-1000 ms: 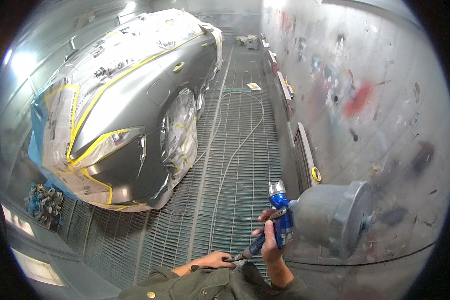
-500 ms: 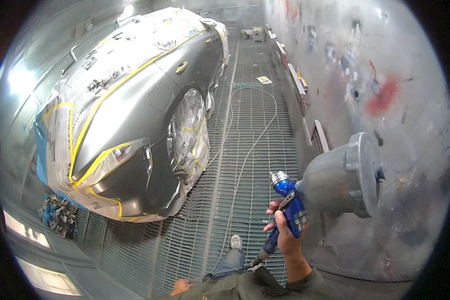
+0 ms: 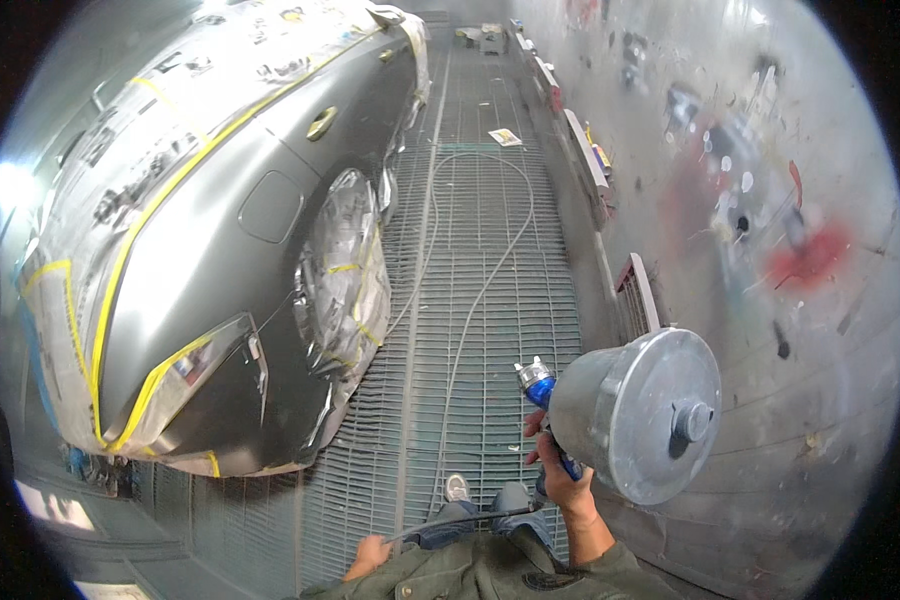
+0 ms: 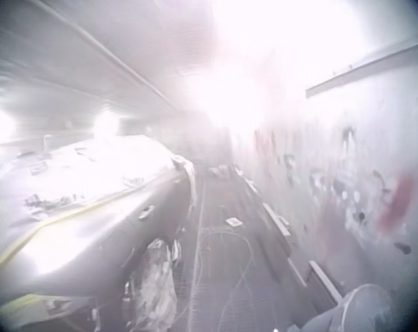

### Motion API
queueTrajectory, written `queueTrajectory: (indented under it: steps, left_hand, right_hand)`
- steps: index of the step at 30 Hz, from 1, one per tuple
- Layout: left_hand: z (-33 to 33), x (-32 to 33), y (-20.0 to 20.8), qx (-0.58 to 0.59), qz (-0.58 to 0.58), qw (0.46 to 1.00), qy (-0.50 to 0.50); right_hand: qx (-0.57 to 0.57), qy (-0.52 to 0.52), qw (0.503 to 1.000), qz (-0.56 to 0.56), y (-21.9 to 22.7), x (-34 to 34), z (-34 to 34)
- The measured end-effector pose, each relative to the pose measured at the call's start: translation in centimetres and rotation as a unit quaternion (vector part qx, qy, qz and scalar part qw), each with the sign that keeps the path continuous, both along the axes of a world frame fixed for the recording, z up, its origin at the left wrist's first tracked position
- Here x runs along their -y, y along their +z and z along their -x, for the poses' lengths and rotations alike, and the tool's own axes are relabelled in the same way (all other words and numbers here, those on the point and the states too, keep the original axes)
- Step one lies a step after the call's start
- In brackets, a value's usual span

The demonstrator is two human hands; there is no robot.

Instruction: The person uses a spray gun to apply gray paint to the side and rear of a car in a paint booth. The car is masked with newspaper and tape to protect areas not being painted. The person moves around the vehicle, spraying the doors, rear quarter panel, and bumper in smooth, overlapping passes.

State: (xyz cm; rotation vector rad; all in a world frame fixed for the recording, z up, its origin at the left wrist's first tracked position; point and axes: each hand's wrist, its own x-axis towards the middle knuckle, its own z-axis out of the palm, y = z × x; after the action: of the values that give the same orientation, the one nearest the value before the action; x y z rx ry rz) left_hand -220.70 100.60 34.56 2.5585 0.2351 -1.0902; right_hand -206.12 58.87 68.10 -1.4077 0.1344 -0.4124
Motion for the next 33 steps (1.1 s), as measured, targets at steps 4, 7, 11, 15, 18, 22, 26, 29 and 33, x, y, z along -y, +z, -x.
queueTrajectory:
  steps: [4, 7, 11, 15, 18, 22, 26, 29, 33]
  left_hand:
    - [-3.0, 0.5, -0.4, -0.008, -0.006, 1.0, -0.013]
    - [-5.2, 1.3, 0.0, -0.031, -0.036, 0.999, -0.008]
    - [-9.5, 4.7, 1.5, -0.089, -0.06, 0.994, -0.033]
    - [-10.8, 7.4, -2.0, -0.001, -0.067, 0.996, 0.061]
    - [-12.5, 10.4, -4.3, 0.08, -0.092, 0.984, 0.127]
    - [-16.1, 12.0, -13.0, 0.071, -0.132, 0.975, 0.164]
    - [-21.2, 13.4, -24.4, 0.188, -0.12, 0.957, 0.187]
    - [-25.1, 14.1, -31.6, 0.302, -0.143, 0.928, 0.165]
    - [-30.5, 14.8, -37.4, 0.476, -0.099, 0.857, 0.171]
  right_hand:
    - [-0.023, 0.008, 0.999, -0.04, -0.8, 2.3, -3.1]
    - [-0.03, 0.002, 0.996, -0.089, -2.1, 4.8, -6.0]
    - [-0.037, -0.011, 0.993, -0.107, -4.7, 8.4, -10.1]
    - [-0.037, -0.015, 0.996, -0.079, -7.4, 9.8, -15.1]
    - [-0.031, 0.001, 0.997, -0.07, -11.4, 10.2, -18.6]
    - [-0.012, 0.035, 0.999, -0.031, -19.8, 10.8, -23.0]
    - [0.005, 0.024, 1.0, 0.002, -32.1, 10.4, -26.7]
    - [0.014, 0.039, 0.999, 0.019, -42.1, 10.0, -27.8]
    - [0.038, 0.058, 0.998, 0.008, -52.6, 10.3, -27.9]
